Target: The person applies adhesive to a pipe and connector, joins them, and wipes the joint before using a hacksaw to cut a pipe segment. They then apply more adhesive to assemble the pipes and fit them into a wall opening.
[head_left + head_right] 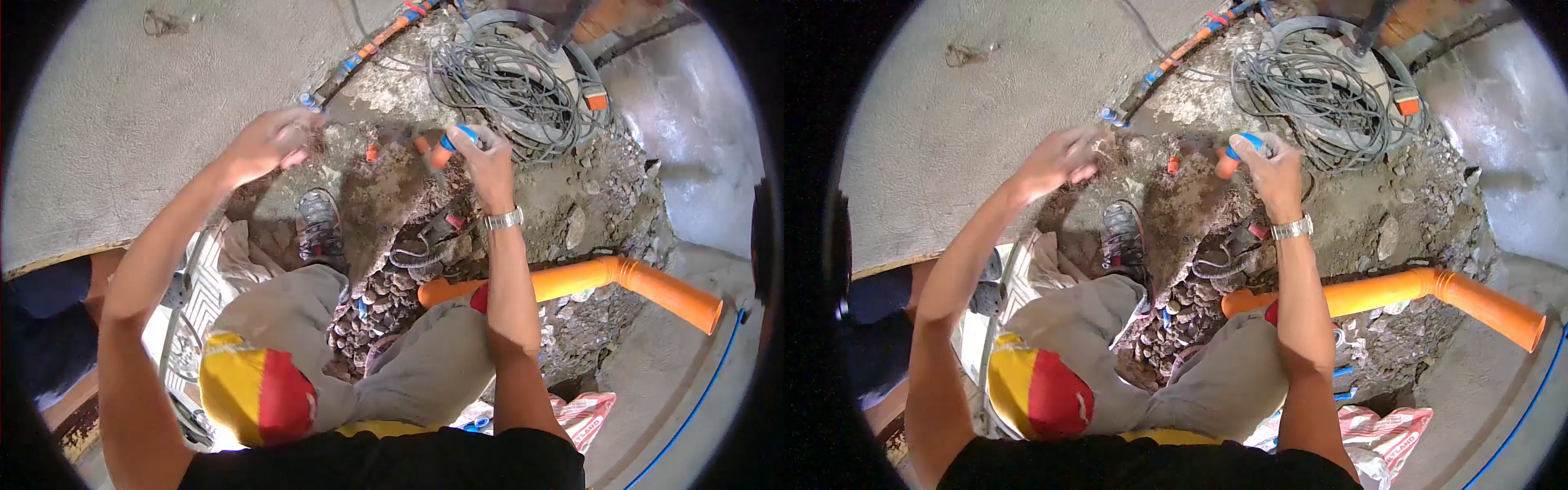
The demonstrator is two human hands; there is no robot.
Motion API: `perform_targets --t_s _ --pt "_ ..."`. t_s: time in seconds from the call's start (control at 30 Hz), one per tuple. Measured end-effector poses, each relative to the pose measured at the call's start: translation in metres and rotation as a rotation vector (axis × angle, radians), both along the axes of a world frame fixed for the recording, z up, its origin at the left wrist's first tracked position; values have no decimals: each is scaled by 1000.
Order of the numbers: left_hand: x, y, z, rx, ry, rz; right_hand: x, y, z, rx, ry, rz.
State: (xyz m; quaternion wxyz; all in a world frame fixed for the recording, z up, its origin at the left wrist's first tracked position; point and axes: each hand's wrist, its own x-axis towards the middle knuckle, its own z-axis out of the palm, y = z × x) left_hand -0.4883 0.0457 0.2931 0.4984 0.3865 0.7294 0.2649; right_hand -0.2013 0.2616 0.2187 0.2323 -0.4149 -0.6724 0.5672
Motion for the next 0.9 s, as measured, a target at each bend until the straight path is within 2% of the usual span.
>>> perform_targets --t_s 0.03,0.07,0.13,0.17,0.2,0.23,0.3,0.33,0.37,0.43,0.47,0.5,0.57,0.6,0.63,0.67,0.7,0.77,0.8,0.83,0.87,0.9 --pt "4 14 -26 184 18 -22 -6 -7 3 -101 41 18" --pt "12 26 -60 368 37 -40 -6 -6 -18 -114 21 97" --pt "46 39 -102 273 -150 40 -16 -19 -30 -109 7 171" --pt "64 43 -125 307 -187 11 -19 -24 -35 -101 12 219" --pt "79 47 -142 344 -222 -23 -21 -24 -34 -84 -109 336" --pt "90 50 -152 344 -235 -11 -27 -24 -40 -87 -124 344" --pt "114 40 -170 272 -489 130 -35 -35 -57 -110 -227 338" --pt "117 35 -177 249 -550 261 -39 -36 -68 -181 -175 341" --pt "114 29 -184 224 -555 279 -41 -36 -79 -209 -181 353" --pt "96 22 -188 238 -1111 572 -39 -33 -97 -388 189 168" --pt "89 22 -187 274 -1222 623 -37 -25 -100 -389 188 117" --pt "83 23 -185 273 -1221 621 -32 -14 -98 -389 190 116" --pt "74 25 -182 279 -1089 614 -19 7 -92 -212 -155 286" --pt "72 27 -186 271 -1091 613 -11 18 -117 -161 -118 275" --pt "70 30 -191 247 -821 555 -8 22 -122 -166 -124 264" --pt "70 34 -196 230 -553 488 -3 28 -125 -33 -137 222" --pt "71 33 -202 230 -562 478 1 34 -128 103 -150 180" --pt "74 31 -211 170 -1096 822 4 42 -135 127 -100 98" --pt "80 31 -210 171 -1102 815 6 43 -134 -13 -88 63" --pt "87 30 -210 147 -957 790 5 46 -132 -151 -73 31" --pt "93 27 -208 125 -809 765 10 50 -148 -130 -80 79" --pt "98 21 -207 130 -809 766 11 48 -156 -126 -79 81"
